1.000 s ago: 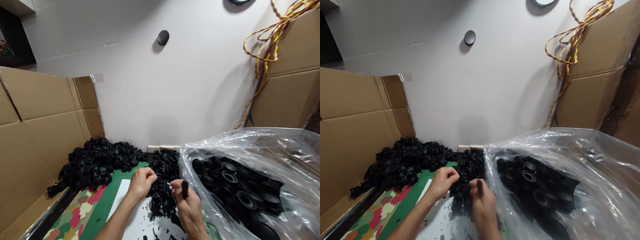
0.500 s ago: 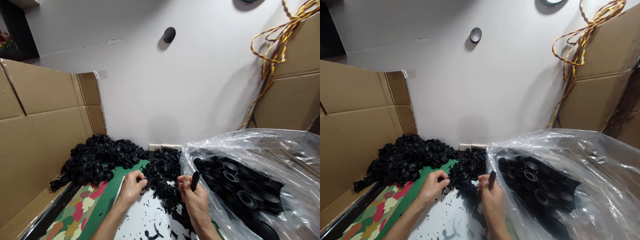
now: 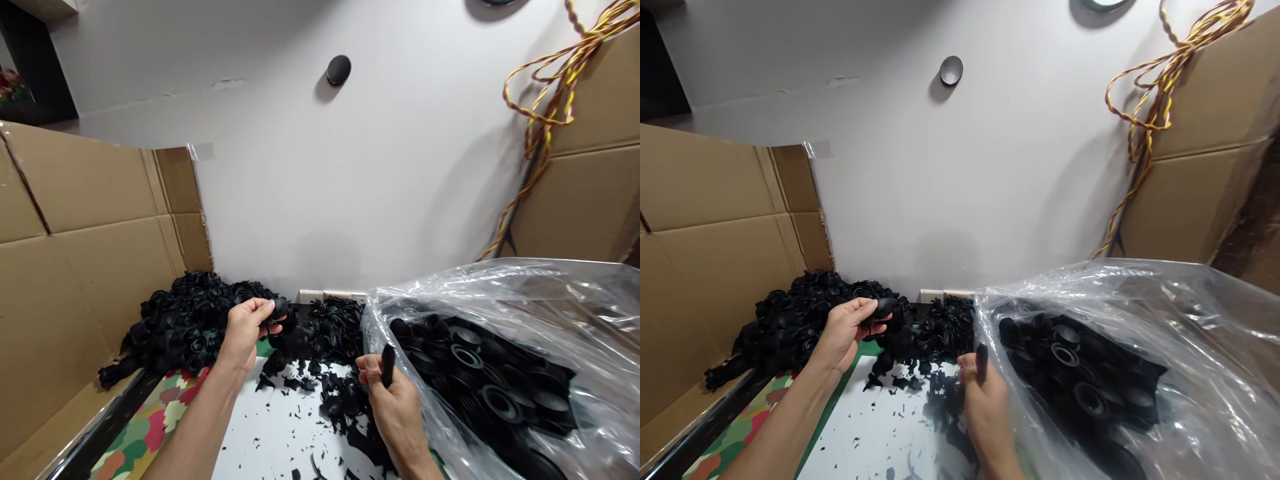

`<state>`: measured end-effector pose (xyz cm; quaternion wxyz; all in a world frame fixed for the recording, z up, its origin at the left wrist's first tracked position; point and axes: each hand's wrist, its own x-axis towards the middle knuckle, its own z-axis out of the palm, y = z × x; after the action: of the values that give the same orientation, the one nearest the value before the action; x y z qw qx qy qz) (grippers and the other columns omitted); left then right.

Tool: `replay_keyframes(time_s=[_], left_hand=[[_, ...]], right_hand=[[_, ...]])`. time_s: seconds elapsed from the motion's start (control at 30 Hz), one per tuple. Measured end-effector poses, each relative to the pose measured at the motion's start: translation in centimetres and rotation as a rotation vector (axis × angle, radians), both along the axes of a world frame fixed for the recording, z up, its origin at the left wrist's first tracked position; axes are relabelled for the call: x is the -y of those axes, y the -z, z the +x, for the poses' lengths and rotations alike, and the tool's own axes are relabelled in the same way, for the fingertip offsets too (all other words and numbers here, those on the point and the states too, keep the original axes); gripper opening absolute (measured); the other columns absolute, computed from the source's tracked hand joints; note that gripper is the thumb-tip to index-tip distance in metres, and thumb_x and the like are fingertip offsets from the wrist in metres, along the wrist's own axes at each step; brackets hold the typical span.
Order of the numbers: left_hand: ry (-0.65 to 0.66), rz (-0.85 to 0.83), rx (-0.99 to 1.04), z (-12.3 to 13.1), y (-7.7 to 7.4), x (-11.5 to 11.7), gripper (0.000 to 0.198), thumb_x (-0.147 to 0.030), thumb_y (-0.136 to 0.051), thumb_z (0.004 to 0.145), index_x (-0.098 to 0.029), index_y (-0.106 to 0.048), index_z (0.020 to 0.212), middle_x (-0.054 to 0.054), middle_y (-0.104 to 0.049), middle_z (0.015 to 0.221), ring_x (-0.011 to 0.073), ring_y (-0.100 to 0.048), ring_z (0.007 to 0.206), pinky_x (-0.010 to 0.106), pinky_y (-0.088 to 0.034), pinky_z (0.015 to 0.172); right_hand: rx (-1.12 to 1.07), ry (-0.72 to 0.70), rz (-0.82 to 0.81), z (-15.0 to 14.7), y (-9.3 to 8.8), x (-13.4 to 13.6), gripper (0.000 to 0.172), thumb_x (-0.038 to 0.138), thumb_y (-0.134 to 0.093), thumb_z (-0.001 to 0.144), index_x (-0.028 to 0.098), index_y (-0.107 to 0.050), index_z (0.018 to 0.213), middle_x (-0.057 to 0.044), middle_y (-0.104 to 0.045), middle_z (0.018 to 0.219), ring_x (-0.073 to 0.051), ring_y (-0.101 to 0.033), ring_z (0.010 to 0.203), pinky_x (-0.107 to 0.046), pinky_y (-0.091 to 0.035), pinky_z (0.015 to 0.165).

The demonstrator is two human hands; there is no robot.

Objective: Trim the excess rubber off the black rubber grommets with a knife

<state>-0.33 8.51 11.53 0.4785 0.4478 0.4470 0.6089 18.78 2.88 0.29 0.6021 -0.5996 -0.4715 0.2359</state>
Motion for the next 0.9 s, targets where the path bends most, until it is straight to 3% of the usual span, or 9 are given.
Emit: replay_keyframes(time_s=[0.13, 0.27, 0.37, 0.47, 0.53, 0.6, 0.73, 0.8, 0.9], left_hand=[[0.048, -0.019, 0.082, 0.4, -0.6, 0.0, 0.016, -0.023, -0.074, 0.065, -0.013, -0.062, 0.061, 0.002, -0.066, 0.056, 0.0180, -0.069, 0.056, 0.023, -0.055, 0.046], [0.082, -0.131, 0.120, 0.0, 0.8, -0.6, 0.016, -0.018, -0.071, 0.071, -0.013, -0.060, 0.061, 0.002, -0.064, 0.052, 0.0195, -0.069, 0.048, 0.022, -0.051, 0.036], [0.092, -0.220, 0.126, -0.9, 2.4, -1.3, 0.016, -0.015, -0.071, 0.071, -0.012, -0.059, 0.061, 0.002, -0.062, 0.049, 0.0195, -0.066, 0.041, 0.020, -0.045, 0.029], [0.091, -0.281, 0.131, -1.9, 3.7, -1.6, 0.017, -0.014, -0.070, 0.073, -0.012, -0.058, 0.061, 0.002, -0.062, 0.047, 0.0172, -0.064, 0.037, 0.019, -0.042, 0.027], [0.092, -0.304, 0.137, -2.3, 4.2, -1.6, 0.016, -0.013, -0.068, 0.074, -0.011, -0.059, 0.061, 0.003, -0.063, 0.047, 0.0167, -0.063, 0.037, 0.019, -0.042, 0.028], [0.098, -0.317, 0.148, -2.4, 4.4, -1.5, 0.016, -0.011, -0.065, 0.076, -0.010, -0.060, 0.061, 0.005, -0.064, 0.047, 0.0167, -0.064, 0.038, 0.019, -0.043, 0.029], [0.153, -0.313, 0.189, -1.3, 3.8, -1.0, 0.017, -0.010, -0.061, 0.076, -0.011, -0.060, 0.058, 0.006, -0.064, 0.046, 0.0174, -0.064, 0.039, 0.020, -0.044, 0.032], [0.199, -0.305, 0.212, -0.4, 2.8, -0.5, 0.018, -0.011, -0.060, 0.073, -0.012, -0.058, 0.056, 0.004, -0.063, 0.045, 0.0179, -0.064, 0.039, 0.022, -0.046, 0.034], [0.260, -0.290, 0.240, 1.0, 0.6, 0.9, 0.016, -0.014, -0.057, 0.070, -0.014, -0.056, 0.054, 0.002, -0.062, 0.046, 0.0158, -0.060, 0.035, 0.024, -0.046, 0.035]], right_hand=[[0.543, -0.216, -0.306, 0.1, -0.7, 0.3, 0.025, 0.023, -0.048, 0.083, 0.018, -0.069, 0.097, -0.009, -0.066, 0.098, -0.022, -0.066, 0.080, -0.027, -0.046, 0.064], [0.823, -0.307, -0.483, -0.2, -0.9, 0.5, 0.031, 0.003, -0.051, 0.073, 0.019, -0.069, 0.093, -0.008, -0.066, 0.096, -0.023, -0.067, 0.081, -0.027, -0.041, 0.063], [0.791, -0.261, -0.496, -0.3, -1.1, 0.5, 0.028, 0.003, -0.048, 0.075, 0.019, -0.067, 0.087, -0.008, -0.067, 0.092, -0.023, -0.066, 0.083, -0.027, -0.040, 0.062], [0.706, -0.197, -0.462, -0.2, -1.0, 0.4, 0.030, 0.014, -0.047, 0.082, 0.020, -0.063, 0.108, -0.010, -0.063, 0.109, -0.022, -0.066, 0.084, -0.028, -0.043, 0.062], [0.624, -0.166, -0.380, -0.2, -0.6, 0.2, 0.037, 0.020, -0.047, 0.084, 0.018, -0.058, 0.119, -0.013, -0.059, 0.119, -0.023, -0.067, 0.083, -0.030, -0.047, 0.065], [0.543, -0.145, -0.254, -0.2, 0.0, 0.1, 0.038, 0.023, -0.047, 0.082, 0.018, -0.059, 0.118, -0.013, -0.058, 0.120, -0.025, -0.067, 0.083, -0.033, -0.049, 0.066], [0.331, -0.205, -0.044, -0.5, 0.9, 0.0, 0.024, 0.026, -0.048, 0.080, 0.021, -0.067, 0.094, -0.009, -0.065, 0.102, -0.026, -0.066, 0.086, -0.034, -0.050, 0.073], [0.188, -0.235, -0.050, -0.7, 0.8, 0.1, 0.020, 0.031, -0.050, 0.079, 0.020, -0.067, 0.085, -0.009, -0.067, 0.091, -0.026, -0.065, 0.084, -0.035, -0.050, 0.075], [-0.025, -0.227, -0.102, -0.8, -0.1, 0.3, 0.027, 0.039, -0.057, 0.076, 0.019, -0.067, 0.091, -0.009, -0.070, 0.093, -0.028, -0.065, 0.088, -0.039, -0.049, 0.080]])
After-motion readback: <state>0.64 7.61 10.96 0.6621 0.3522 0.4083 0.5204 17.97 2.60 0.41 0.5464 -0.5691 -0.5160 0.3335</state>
